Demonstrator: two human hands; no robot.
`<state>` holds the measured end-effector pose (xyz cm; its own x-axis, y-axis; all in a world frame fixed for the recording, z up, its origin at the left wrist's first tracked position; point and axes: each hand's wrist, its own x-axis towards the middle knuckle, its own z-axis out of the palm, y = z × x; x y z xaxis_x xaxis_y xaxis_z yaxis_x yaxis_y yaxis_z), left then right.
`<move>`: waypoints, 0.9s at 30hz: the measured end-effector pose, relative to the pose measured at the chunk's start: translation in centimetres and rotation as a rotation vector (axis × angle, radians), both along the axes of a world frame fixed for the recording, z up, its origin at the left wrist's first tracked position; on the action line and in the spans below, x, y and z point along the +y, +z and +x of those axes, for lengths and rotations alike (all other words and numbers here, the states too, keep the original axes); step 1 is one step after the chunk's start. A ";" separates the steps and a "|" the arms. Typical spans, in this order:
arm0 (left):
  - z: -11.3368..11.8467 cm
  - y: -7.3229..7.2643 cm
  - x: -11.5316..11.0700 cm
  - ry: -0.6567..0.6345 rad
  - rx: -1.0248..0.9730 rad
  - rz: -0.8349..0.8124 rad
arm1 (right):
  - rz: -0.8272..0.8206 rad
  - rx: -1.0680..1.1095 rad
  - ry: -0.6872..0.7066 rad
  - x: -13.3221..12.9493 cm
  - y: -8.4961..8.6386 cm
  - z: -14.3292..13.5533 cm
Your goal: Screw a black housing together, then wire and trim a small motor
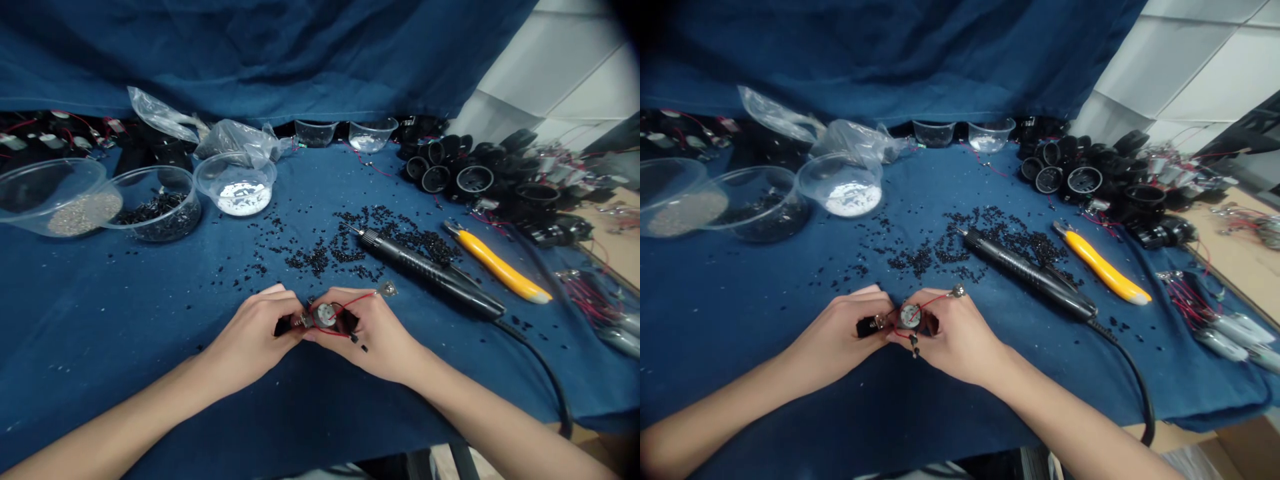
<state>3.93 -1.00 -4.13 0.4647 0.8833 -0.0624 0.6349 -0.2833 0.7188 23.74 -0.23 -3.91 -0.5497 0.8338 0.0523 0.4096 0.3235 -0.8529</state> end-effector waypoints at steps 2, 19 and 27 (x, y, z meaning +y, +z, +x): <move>0.0 0.0 0.1 -0.003 0.001 -0.007 | 0.018 -0.007 -0.004 -0.1 -0.3 0.0; 0.0 0.2 0.3 -0.004 -0.032 0.004 | 0.146 0.038 0.033 -0.2 -1.1 -0.2; 0.3 -0.3 0.1 -0.015 -0.034 0.048 | 0.136 0.054 0.032 -0.1 -1.1 -0.3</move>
<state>4.27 -0.85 -4.48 0.4795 0.8775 -0.0042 0.6055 -0.3273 0.7254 23.43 -0.36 -4.98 -0.5691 0.7992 0.1933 0.3524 0.4495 -0.8208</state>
